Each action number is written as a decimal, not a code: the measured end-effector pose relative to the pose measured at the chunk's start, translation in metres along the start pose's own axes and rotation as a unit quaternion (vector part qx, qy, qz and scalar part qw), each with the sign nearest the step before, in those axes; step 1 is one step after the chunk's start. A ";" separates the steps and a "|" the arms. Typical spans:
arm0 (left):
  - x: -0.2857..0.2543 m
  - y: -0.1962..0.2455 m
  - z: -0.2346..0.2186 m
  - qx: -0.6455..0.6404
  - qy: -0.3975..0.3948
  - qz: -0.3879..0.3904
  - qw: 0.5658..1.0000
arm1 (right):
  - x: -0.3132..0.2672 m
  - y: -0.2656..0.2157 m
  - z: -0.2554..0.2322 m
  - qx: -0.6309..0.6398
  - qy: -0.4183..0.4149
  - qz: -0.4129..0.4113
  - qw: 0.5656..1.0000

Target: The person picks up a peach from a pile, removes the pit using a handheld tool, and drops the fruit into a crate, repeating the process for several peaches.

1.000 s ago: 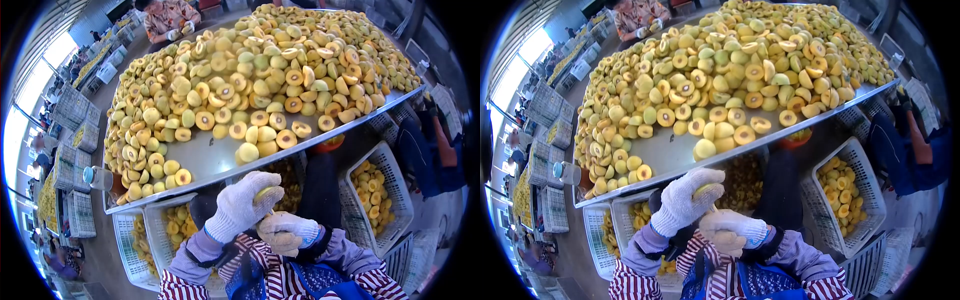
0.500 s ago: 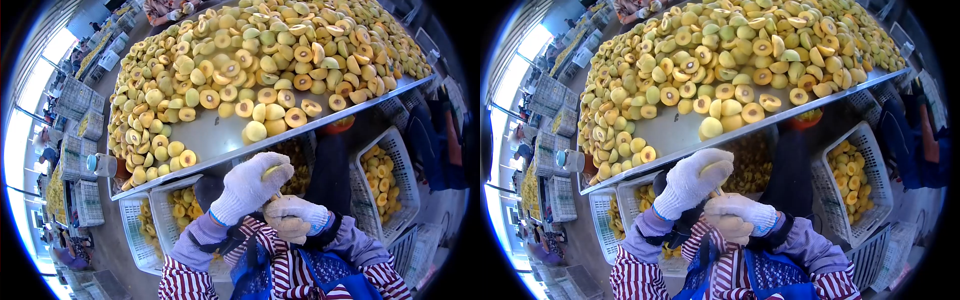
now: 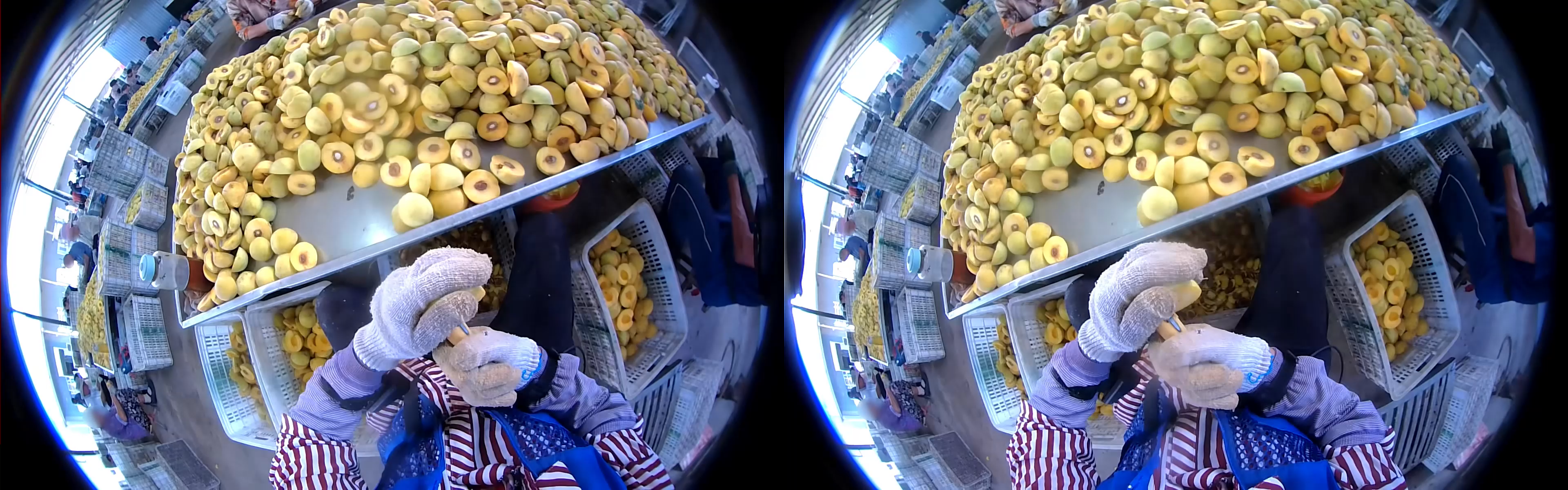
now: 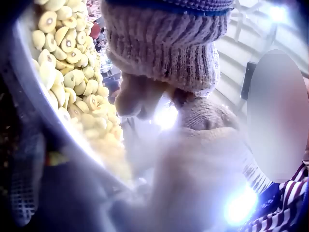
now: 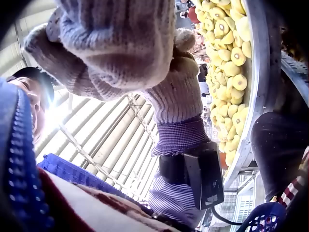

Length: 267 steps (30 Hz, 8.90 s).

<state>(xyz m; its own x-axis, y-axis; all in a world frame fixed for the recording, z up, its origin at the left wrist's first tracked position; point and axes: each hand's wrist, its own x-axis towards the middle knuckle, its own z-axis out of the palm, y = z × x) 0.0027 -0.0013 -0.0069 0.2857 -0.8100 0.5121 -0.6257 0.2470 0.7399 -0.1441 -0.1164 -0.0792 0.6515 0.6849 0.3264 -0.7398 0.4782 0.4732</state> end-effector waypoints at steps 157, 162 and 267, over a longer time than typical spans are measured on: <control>-0.019 0.010 0.022 -0.201 0.449 -0.252 0.834 | 0.061 -0.008 0.069 -0.828 0.470 -0.107 0.287; -0.014 0.018 0.011 -0.038 0.375 -0.252 0.891 | 0.061 -0.004 0.089 -0.663 0.471 -0.068 0.577; -0.026 0.005 0.005 -0.240 0.302 -0.359 0.850 | 0.035 -0.005 0.078 -0.790 0.498 -0.114 0.338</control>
<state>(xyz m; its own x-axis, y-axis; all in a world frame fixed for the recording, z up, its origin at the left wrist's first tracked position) -0.0113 0.0182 -0.0187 0.8795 -0.4595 -0.1236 0.1946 0.1104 0.9746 -0.1046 -0.1373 -0.0063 0.9243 -0.0006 -0.3818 -0.3685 -0.2625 -0.8918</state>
